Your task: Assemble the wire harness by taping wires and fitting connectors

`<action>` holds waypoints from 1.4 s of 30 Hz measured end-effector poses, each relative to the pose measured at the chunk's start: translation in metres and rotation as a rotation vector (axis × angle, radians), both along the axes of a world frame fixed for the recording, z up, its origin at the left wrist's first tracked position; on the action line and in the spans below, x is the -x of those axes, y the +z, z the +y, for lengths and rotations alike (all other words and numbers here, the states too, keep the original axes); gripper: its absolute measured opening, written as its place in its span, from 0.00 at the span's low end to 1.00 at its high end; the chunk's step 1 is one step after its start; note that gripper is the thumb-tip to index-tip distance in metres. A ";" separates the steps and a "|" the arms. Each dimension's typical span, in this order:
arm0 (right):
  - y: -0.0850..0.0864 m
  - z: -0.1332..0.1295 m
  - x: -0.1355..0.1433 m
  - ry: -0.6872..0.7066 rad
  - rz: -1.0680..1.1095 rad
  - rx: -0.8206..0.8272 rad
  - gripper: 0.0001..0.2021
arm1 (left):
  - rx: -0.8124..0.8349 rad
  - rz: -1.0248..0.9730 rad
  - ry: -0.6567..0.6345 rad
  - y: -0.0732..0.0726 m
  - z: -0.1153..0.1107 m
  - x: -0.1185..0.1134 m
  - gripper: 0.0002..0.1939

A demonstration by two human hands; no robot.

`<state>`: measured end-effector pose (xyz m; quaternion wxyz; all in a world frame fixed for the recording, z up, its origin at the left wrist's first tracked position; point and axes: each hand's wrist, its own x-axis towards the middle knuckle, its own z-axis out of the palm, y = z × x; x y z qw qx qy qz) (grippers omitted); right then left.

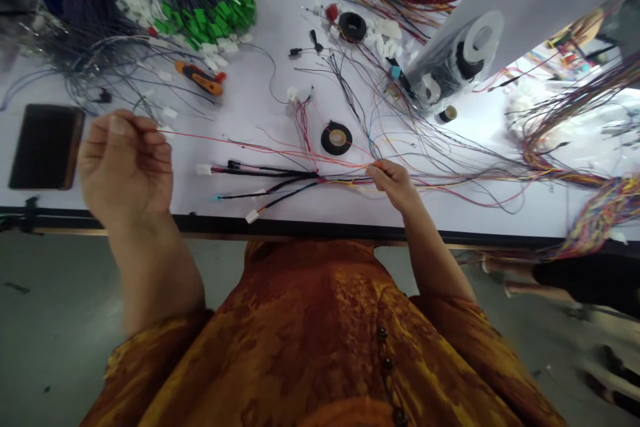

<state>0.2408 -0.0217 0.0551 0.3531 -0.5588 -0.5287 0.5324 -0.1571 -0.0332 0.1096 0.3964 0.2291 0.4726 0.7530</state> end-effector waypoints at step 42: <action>0.000 0.002 0.026 -0.127 0.456 0.058 0.19 | 0.376 0.086 -1.035 -0.033 -0.004 -0.177 0.21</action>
